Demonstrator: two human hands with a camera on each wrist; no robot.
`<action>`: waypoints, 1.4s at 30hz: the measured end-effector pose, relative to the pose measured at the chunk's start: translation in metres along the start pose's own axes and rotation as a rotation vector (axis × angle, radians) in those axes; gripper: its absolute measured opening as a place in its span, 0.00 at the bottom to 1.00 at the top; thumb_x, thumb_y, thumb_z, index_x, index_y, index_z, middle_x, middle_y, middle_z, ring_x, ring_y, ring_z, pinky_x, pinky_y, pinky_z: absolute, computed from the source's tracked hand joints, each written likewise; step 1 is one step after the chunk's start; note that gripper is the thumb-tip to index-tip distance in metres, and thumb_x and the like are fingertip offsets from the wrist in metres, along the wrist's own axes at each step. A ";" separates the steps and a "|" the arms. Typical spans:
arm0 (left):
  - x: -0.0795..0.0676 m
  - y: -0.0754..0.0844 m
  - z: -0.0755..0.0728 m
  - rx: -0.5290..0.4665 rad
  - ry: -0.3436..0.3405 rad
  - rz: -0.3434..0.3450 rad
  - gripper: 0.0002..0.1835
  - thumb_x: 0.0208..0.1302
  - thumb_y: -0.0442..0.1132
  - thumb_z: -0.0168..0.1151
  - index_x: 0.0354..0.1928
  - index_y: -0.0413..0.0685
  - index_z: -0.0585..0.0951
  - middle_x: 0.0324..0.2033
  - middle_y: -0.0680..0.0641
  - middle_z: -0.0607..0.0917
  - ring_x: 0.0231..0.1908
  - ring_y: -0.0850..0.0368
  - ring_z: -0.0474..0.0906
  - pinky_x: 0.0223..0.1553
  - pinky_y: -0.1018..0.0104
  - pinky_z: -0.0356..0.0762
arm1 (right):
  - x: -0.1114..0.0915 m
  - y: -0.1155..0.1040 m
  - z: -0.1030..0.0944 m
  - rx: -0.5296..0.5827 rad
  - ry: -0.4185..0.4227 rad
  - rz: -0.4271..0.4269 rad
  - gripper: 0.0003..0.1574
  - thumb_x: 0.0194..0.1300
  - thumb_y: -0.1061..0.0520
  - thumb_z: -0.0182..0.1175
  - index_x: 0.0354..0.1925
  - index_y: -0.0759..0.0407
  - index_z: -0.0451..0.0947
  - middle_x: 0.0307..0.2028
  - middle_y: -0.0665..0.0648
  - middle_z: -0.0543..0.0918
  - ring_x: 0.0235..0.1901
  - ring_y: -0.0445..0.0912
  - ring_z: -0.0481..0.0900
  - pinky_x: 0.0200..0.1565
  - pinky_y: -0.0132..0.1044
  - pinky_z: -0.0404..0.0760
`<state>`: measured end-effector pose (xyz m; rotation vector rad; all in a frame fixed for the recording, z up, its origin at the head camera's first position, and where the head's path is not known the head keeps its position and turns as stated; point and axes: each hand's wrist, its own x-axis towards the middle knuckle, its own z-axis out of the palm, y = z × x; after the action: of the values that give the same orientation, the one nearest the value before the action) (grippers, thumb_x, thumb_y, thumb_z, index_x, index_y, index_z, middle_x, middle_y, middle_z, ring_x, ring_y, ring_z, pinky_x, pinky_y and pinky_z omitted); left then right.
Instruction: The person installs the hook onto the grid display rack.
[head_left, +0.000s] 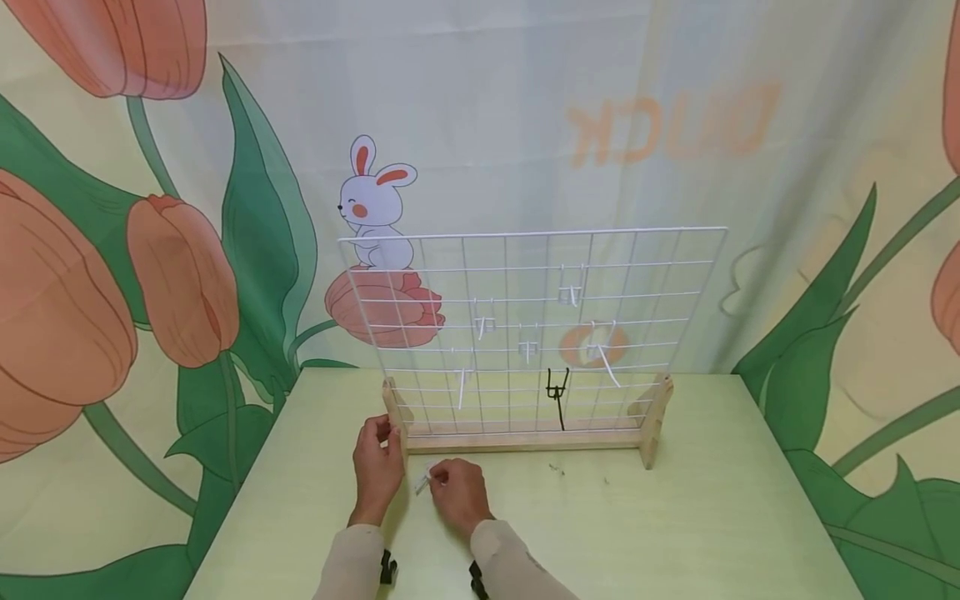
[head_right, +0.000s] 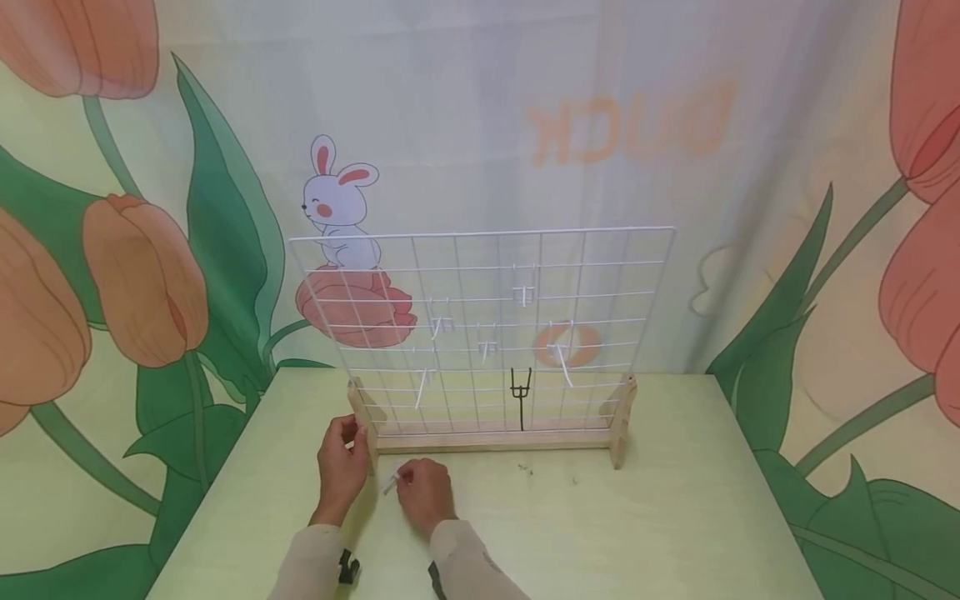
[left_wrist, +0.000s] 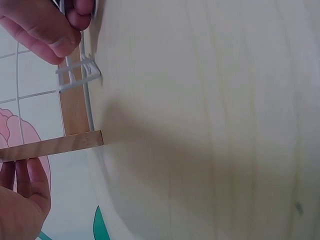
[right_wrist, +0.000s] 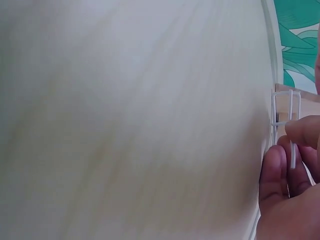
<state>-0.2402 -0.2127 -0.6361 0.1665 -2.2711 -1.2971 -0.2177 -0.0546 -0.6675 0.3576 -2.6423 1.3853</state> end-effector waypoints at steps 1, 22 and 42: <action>0.000 0.000 0.000 -0.001 -0.002 -0.004 0.12 0.78 0.33 0.60 0.59 0.40 0.78 0.49 0.39 0.84 0.50 0.44 0.86 0.45 0.53 0.88 | 0.000 0.001 -0.001 0.017 0.003 0.013 0.04 0.64 0.63 0.72 0.38 0.58 0.92 0.30 0.48 0.90 0.31 0.36 0.84 0.33 0.30 0.82; 0.006 0.002 0.001 -0.013 -0.006 0.006 0.12 0.78 0.33 0.60 0.58 0.39 0.78 0.49 0.38 0.84 0.50 0.43 0.85 0.46 0.51 0.89 | -0.001 -0.017 -0.027 0.130 0.135 -0.027 0.07 0.62 0.65 0.74 0.40 0.61 0.92 0.34 0.53 0.92 0.31 0.36 0.86 0.34 0.26 0.85; 0.001 -0.001 -0.001 -0.016 -0.028 -0.033 0.13 0.78 0.34 0.60 0.60 0.40 0.77 0.51 0.39 0.84 0.53 0.43 0.85 0.49 0.48 0.88 | -0.003 -0.068 -0.068 0.231 0.399 -0.442 0.07 0.61 0.70 0.73 0.39 0.64 0.89 0.36 0.55 0.91 0.34 0.43 0.91 0.39 0.25 0.87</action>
<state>-0.2405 -0.2140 -0.6361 0.1818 -2.2900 -1.3425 -0.1952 -0.0353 -0.5761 0.5798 -1.9457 1.4297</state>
